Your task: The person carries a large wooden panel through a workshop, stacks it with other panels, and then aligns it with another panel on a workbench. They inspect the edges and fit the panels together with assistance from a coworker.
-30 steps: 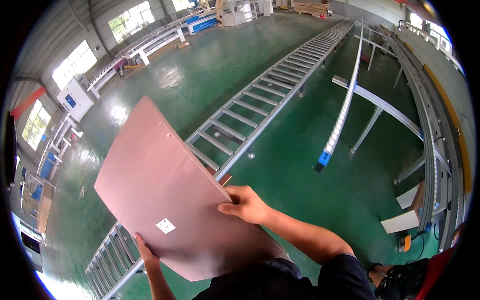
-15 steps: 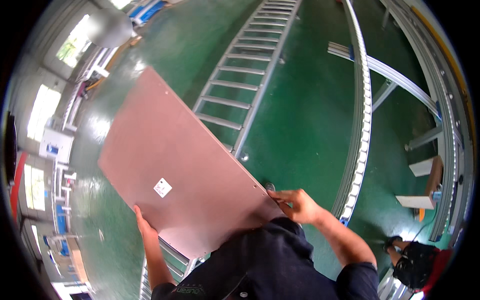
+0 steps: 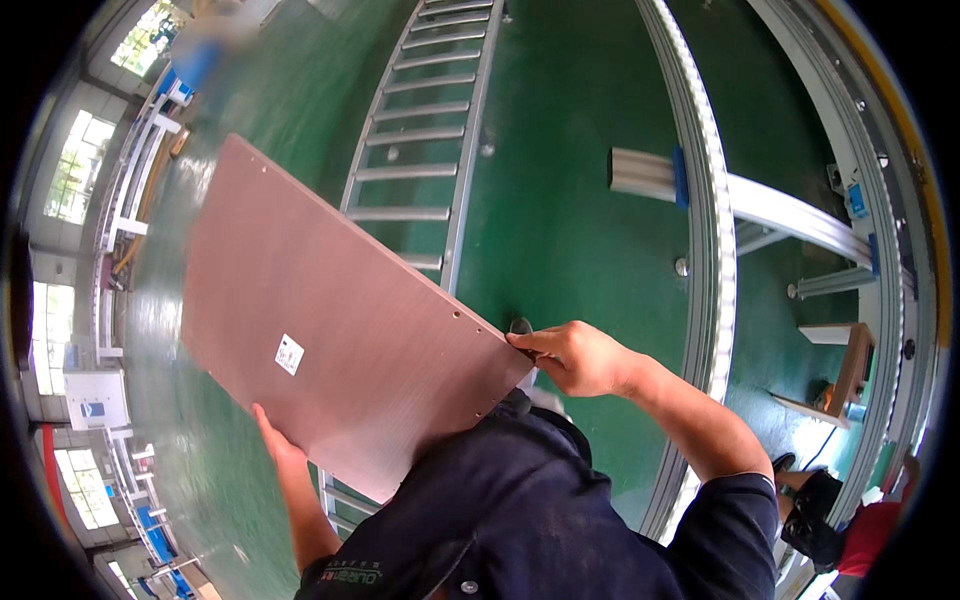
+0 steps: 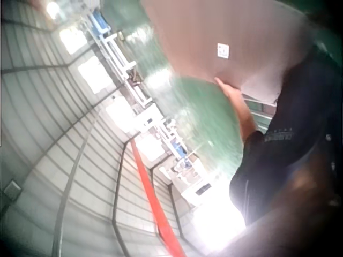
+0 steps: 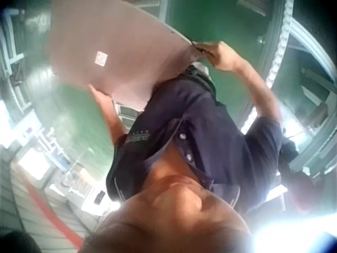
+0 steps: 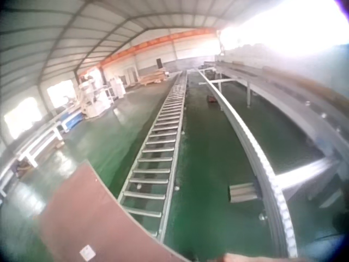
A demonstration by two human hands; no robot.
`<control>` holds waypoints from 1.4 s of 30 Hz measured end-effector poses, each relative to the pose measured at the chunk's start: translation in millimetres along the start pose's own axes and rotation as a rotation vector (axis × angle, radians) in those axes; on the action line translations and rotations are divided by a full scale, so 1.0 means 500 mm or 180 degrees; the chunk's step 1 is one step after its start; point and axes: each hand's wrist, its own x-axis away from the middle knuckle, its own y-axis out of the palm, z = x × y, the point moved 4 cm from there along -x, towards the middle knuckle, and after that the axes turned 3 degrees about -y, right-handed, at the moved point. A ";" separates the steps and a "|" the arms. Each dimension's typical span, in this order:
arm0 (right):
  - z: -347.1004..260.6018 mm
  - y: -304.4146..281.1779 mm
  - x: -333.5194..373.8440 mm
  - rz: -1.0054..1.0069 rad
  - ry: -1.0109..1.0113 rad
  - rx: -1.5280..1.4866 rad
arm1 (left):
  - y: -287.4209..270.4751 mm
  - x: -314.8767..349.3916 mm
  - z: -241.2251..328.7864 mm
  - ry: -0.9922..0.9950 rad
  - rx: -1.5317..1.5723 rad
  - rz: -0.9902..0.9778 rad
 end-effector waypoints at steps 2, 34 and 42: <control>0.026 -0.097 -0.058 0.0195 -0.0445 0.0105 | 0.129 -0.049 0.043 -0.0304 -0.0184 -0.0001; 0.605 -1.443 -0.903 0.1006 0.0235 0.0720 | 2.103 -0.611 0.367 -0.0193 -0.0636 -0.0652; 0.830 -1.768 -1.154 0.1147 0.0113 0.0926 | 2.548 -0.731 0.417 0.0098 -0.0507 -0.0753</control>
